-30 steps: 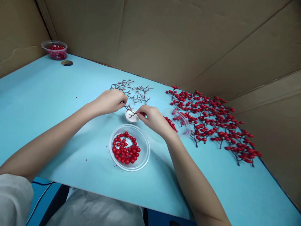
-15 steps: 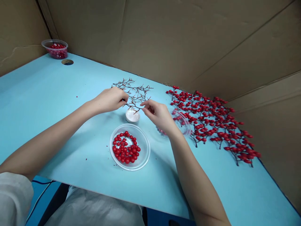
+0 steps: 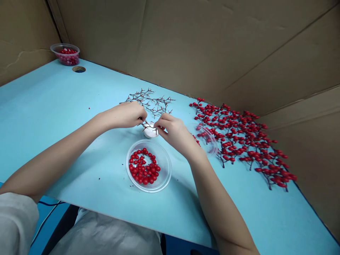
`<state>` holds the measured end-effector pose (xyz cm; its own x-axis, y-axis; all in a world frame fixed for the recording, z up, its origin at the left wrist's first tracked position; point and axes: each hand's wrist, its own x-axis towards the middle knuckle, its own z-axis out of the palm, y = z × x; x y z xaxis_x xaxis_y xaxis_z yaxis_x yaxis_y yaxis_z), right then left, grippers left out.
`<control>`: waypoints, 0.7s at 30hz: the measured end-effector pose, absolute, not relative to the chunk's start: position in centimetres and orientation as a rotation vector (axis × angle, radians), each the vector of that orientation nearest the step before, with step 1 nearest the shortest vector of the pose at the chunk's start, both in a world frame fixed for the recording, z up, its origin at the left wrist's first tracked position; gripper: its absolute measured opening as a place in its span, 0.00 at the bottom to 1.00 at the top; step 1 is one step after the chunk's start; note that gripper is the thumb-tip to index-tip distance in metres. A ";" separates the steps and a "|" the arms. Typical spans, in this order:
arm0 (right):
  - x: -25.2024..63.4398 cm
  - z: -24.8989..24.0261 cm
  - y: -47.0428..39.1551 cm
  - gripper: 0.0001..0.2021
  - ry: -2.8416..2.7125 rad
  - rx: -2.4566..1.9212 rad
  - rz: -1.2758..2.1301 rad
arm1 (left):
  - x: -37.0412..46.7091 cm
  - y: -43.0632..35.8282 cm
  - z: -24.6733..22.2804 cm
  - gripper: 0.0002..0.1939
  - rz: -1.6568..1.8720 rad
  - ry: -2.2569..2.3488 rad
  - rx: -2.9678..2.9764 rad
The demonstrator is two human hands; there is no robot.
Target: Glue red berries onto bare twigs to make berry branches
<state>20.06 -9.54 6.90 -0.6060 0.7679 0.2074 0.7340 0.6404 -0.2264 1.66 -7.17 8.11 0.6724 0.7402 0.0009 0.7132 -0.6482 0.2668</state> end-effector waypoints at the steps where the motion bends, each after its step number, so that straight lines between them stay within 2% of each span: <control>1: 19.9 6.8 -9.5 0.10 -2.610 -1.212 0.160 | 1.6 -7.3 8.2 0.11 0.139 1.170 2.649; 10: 18.8 6.0 -9.6 0.10 -2.791 -1.153 0.081 | 1.7 -7.9 8.4 0.12 0.030 1.164 2.707; 21: 19.4 6.5 -9.6 0.10 -2.752 -1.122 0.033 | 1.3 -7.8 8.9 0.10 0.089 1.181 2.657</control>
